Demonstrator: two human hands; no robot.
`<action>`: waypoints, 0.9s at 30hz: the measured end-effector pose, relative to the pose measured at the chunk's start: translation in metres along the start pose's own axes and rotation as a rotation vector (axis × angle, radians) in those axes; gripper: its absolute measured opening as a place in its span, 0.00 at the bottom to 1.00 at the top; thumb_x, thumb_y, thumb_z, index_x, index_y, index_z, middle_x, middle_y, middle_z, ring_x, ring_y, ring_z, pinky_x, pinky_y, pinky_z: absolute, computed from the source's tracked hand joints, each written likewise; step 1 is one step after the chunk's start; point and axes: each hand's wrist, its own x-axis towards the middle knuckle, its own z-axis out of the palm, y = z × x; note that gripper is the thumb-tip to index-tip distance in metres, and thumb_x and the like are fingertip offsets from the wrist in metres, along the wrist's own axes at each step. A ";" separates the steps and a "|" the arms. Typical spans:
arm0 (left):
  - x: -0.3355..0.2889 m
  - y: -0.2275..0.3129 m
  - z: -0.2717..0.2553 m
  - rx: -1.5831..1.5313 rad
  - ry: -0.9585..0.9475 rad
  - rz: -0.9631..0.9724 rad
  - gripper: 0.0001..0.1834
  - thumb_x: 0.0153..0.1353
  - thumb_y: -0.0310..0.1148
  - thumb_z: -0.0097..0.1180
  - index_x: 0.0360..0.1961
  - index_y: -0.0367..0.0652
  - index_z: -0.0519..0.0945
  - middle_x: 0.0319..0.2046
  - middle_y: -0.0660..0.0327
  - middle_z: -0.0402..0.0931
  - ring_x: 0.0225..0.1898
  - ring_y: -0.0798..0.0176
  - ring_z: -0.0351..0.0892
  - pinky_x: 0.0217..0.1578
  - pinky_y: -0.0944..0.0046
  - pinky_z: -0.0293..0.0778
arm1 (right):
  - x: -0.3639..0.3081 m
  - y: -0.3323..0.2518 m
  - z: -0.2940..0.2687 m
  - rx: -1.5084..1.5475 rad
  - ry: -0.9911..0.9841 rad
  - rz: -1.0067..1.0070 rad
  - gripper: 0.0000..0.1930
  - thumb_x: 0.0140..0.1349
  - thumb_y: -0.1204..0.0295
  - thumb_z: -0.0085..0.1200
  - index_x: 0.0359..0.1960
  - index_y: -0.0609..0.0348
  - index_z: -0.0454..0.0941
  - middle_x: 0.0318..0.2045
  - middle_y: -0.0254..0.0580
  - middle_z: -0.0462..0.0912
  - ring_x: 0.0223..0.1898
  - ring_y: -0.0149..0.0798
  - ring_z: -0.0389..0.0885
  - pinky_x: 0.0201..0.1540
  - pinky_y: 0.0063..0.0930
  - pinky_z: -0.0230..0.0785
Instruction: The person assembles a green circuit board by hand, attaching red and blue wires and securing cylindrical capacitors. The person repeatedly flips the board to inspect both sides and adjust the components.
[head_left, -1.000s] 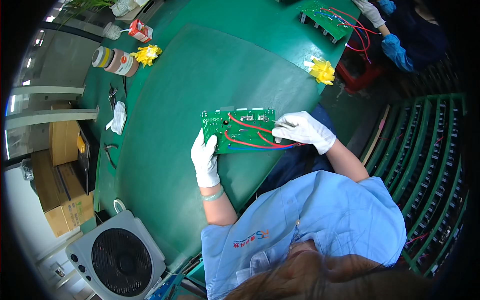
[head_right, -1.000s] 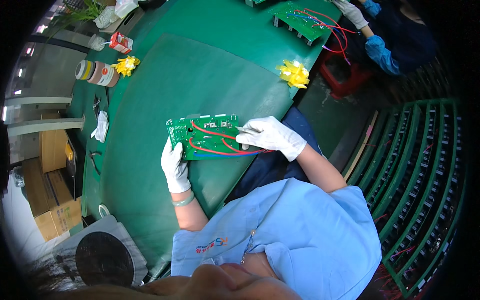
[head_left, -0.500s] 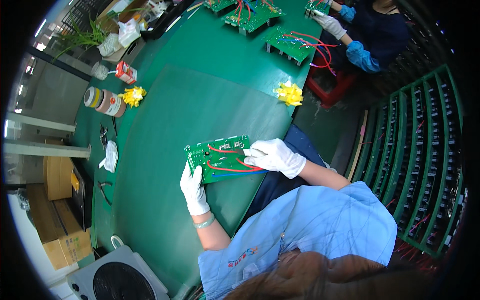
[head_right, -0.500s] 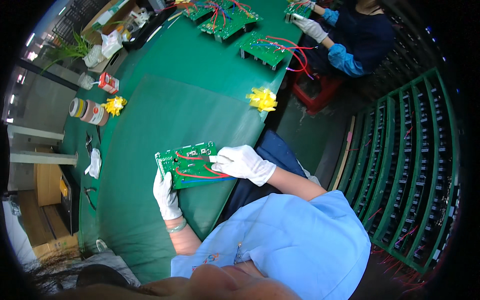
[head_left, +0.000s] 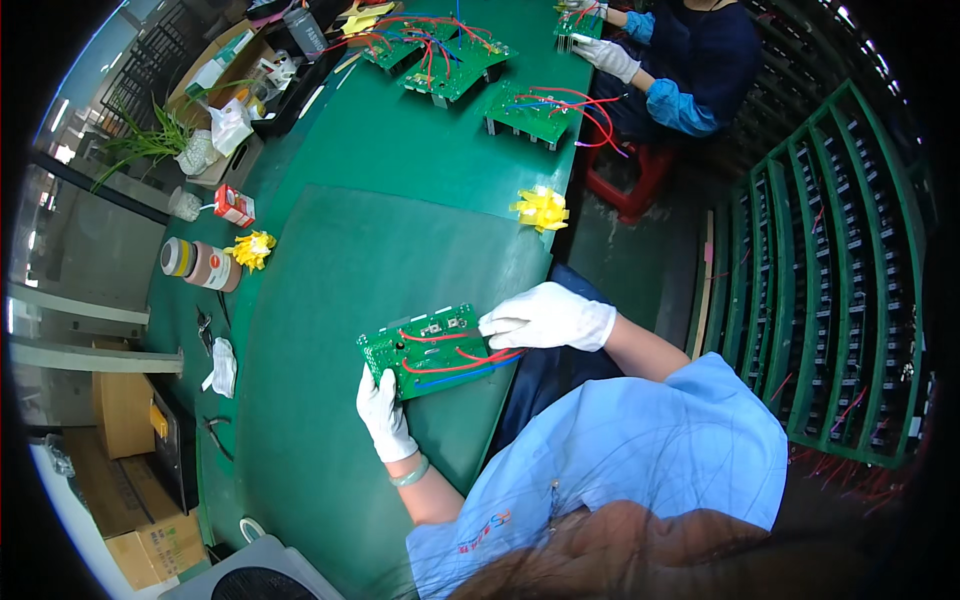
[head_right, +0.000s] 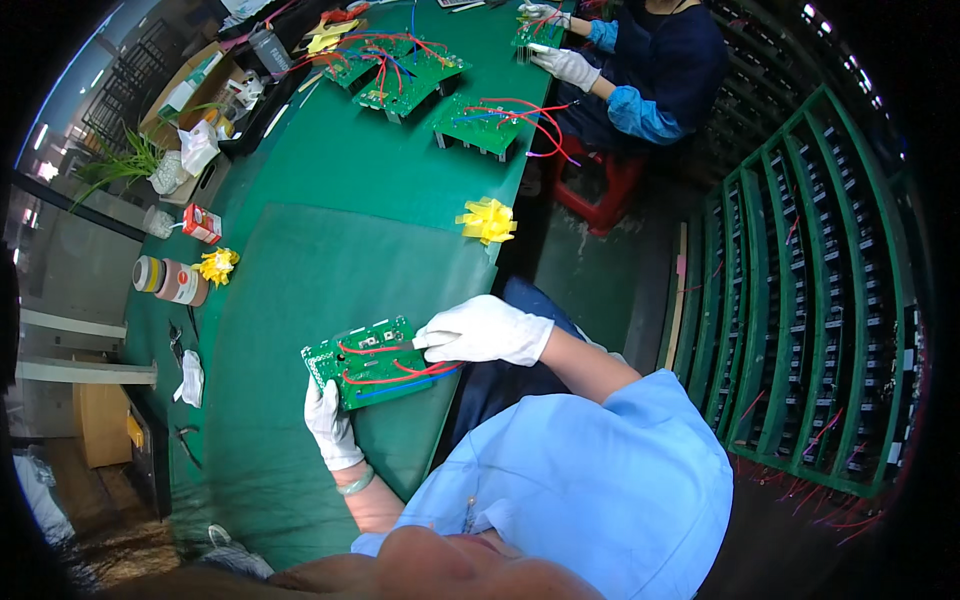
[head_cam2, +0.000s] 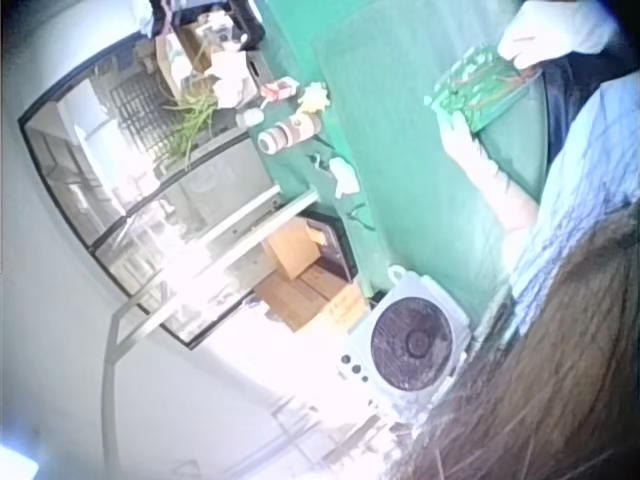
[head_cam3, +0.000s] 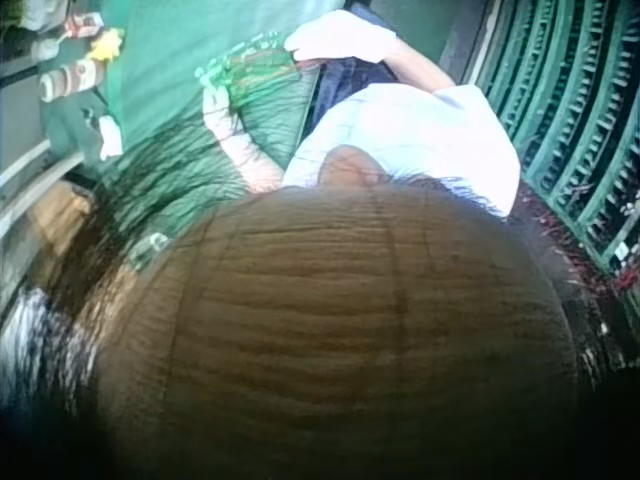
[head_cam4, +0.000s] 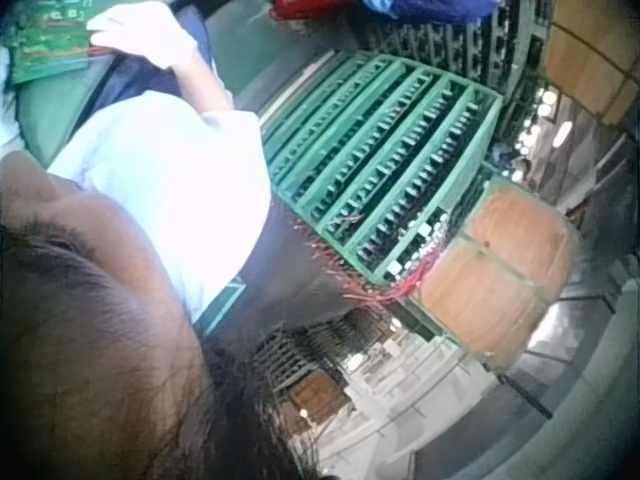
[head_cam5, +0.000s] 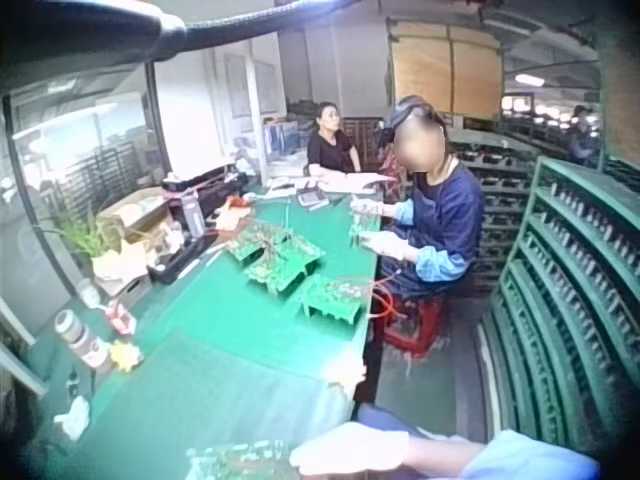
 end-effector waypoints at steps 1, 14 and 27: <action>0.001 -0.001 0.000 -0.003 -0.010 -0.009 0.26 0.68 0.29 0.49 0.65 0.30 0.64 0.54 0.57 0.74 0.50 0.65 0.77 0.51 0.65 0.74 | -0.003 0.000 -0.004 -0.013 -0.005 -0.005 0.20 0.62 0.53 0.57 0.46 0.56 0.81 0.38 0.41 0.85 0.38 0.44 0.83 0.43 0.31 0.75; -0.003 0.014 0.018 0.046 0.038 0.004 0.28 0.66 0.34 0.56 0.63 0.31 0.66 0.54 0.56 0.74 0.53 0.65 0.73 0.56 0.65 0.68 | -0.010 -0.008 0.046 -0.467 0.048 -0.154 0.16 0.61 0.61 0.59 0.42 0.59 0.74 0.33 0.40 0.86 0.29 0.40 0.85 0.28 0.30 0.75; -0.003 0.014 0.015 0.141 0.017 0.024 0.28 0.67 0.33 0.51 0.65 0.29 0.63 0.56 0.54 0.72 0.54 0.65 0.72 0.57 0.65 0.67 | -0.003 0.039 0.083 0.049 0.309 -0.261 0.15 0.60 0.73 0.57 0.48 0.61 0.73 0.33 0.40 0.84 0.33 0.42 0.86 0.35 0.29 0.77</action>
